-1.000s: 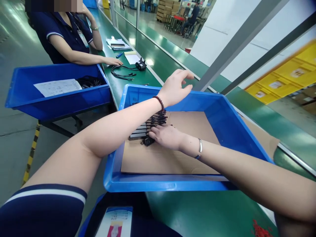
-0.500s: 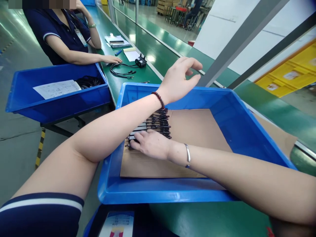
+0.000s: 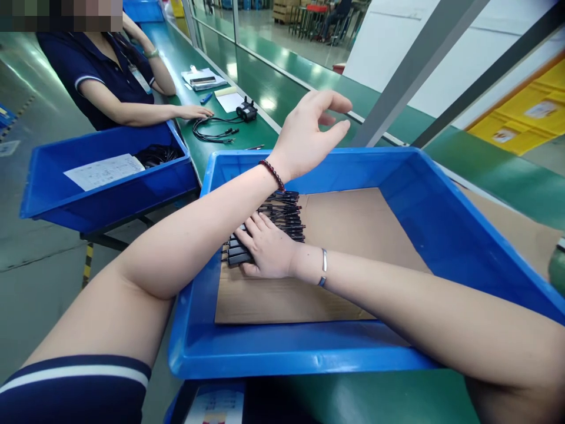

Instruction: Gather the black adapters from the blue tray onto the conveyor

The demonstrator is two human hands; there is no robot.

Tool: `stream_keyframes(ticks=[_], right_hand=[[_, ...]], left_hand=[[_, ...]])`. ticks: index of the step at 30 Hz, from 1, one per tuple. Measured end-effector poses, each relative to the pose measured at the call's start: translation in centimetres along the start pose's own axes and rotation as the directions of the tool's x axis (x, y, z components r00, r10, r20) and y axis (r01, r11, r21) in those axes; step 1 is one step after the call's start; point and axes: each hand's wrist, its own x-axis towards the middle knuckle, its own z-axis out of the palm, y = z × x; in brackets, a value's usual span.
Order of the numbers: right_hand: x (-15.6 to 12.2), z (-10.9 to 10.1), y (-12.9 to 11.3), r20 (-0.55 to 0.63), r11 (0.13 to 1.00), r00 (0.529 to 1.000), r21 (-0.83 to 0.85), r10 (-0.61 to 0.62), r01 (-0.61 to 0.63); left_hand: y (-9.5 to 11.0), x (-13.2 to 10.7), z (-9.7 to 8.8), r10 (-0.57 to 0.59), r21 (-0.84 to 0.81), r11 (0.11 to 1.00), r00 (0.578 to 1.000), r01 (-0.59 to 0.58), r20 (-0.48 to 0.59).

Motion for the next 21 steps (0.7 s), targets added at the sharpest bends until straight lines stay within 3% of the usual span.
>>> stream_keyframes(ticks=[11,18,21], right_hand=[[1.3,-1.0,0.9,0.083,0.999,0.996,0.034,-0.006,0.004],[1.6,-0.8,0.5,0.216,0.997,0.976,0.075,0.009,-0.026],[1.5,-0.8,0.8,0.192,0.996,0.981,0.094,-0.006,-0.012]], left_hand=[[-1.8,-0.4,1.2,0.113,0.053,0.992,0.994,-0.112,-0.007],[-0.8,-0.6,0.9,0.027,-0.003,1.000,1.000,-0.027,0.007],[-0.2,-0.8,0.4,-0.047,-0.019,0.999,0.993,0.049,0.111]])
